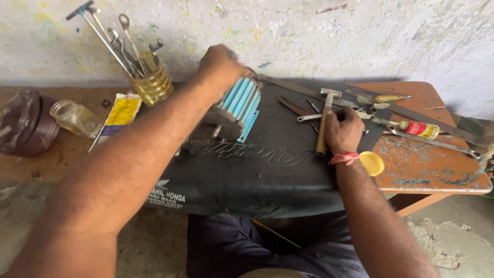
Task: The person uses a hammer to tap a circular metal component onto a blue engine block. They then use a wrench to tighten a bolt on the component. Finally, they use pliers to remove a small metal clip from the engine block.
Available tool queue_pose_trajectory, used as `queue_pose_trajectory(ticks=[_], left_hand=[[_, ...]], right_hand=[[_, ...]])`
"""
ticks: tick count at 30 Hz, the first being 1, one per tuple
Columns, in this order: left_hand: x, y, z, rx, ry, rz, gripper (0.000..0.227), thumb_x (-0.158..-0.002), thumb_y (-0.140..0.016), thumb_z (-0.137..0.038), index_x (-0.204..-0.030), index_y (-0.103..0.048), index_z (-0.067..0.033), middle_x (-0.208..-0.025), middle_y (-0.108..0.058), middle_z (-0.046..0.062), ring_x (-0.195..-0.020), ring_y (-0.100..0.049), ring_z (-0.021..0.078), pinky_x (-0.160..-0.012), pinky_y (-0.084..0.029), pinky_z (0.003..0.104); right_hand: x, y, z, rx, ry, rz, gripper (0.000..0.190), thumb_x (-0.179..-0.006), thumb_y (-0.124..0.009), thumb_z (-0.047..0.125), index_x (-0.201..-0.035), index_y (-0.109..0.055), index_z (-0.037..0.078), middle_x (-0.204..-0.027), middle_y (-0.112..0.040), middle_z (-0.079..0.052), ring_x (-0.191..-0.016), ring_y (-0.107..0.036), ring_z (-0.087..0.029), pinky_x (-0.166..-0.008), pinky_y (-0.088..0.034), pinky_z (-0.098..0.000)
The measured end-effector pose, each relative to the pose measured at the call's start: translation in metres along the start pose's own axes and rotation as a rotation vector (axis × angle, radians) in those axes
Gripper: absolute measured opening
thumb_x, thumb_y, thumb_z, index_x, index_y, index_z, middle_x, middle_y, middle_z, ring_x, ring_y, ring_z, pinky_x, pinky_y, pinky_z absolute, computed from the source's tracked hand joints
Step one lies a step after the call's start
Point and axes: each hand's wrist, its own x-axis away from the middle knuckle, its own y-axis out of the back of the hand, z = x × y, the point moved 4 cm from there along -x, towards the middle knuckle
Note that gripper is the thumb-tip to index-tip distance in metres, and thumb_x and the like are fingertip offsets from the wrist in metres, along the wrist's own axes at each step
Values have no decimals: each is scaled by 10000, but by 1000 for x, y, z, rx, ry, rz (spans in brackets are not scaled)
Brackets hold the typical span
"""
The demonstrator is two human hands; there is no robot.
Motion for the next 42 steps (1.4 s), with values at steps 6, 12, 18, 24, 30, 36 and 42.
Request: queue_pose_trajectory(ticks=[6, 12, 18, 24, 30, 36, 42], left_hand=[[-3, -4, 16, -649, -187, -51, 237, -914, -675, -116, -1090, -658, 42, -1087, -714, 252, -981, -716, 357, -836, -593, 441], [-5, -24, 5, -805, -277, -134, 213, -988, -575, -130, -1078, -662, 42, -992, -726, 218, -887, -742, 332, -719, -606, 445], [8, -30, 6, -966, -493, 72, 478, -1058, -515, -366, -1189, -585, 89, -700, -629, 112, -578, -670, 231, -504, -604, 432], [-7, -71, -28, -1001, -885, 156, 565, -1034, -518, -571, -1098, -663, -29, -616, -579, 86, -519, -598, 218, -493, -563, 439], [-26, -43, 5, -1078, -986, 129, 403, -1022, -561, -491, -1007, -702, -114, -648, -661, 103, -551, -688, 275, -556, -583, 464], [-23, -42, 9, -917, -988, -121, 367, -1029, -583, -419, -903, -721, -103, -638, -676, 107, -549, -698, 287, -521, -581, 454], [-12, -53, 0, -915, -880, -214, 364, -1010, -574, -410, -887, -718, -99, -595, -651, 111, -521, -691, 291, -442, -565, 447]], right_hand=[[4, 3, 5, -8, 42, -5, 271, -900, -699, 217, -920, -716, -52, -849, -718, -250, -811, -712, -390, -799, -556, -459], [4, 8, 4, -22, -52, 36, 280, -890, -681, 225, -921, -712, -51, -830, -720, -242, -788, -716, -366, -790, -559, -448], [1, 4, 9, -3, 0, 17, 294, -903, -704, 237, -909, -707, -57, -832, -713, -245, -782, -702, -384, -777, -550, -454], [7, 9, 2, -22, 5, 31, 278, -906, -698, 233, -907, -695, -45, -817, -705, -234, -766, -695, -380, -758, -544, -459], [0, 4, 7, -7, 18, 12, 289, -905, -723, 234, -875, -684, -51, -801, -694, -237, -747, -687, -388, -740, -538, -464], [-3, 3, 7, -12, -24, 35, 283, -908, -707, 243, -919, -711, -40, -811, -710, -224, -762, -711, -358, -760, -552, -445], [2, 7, 6, 6, -14, -2, 284, -912, -715, 236, -933, -717, -48, -826, -717, -227, -776, -714, -350, -762, -555, -438]])
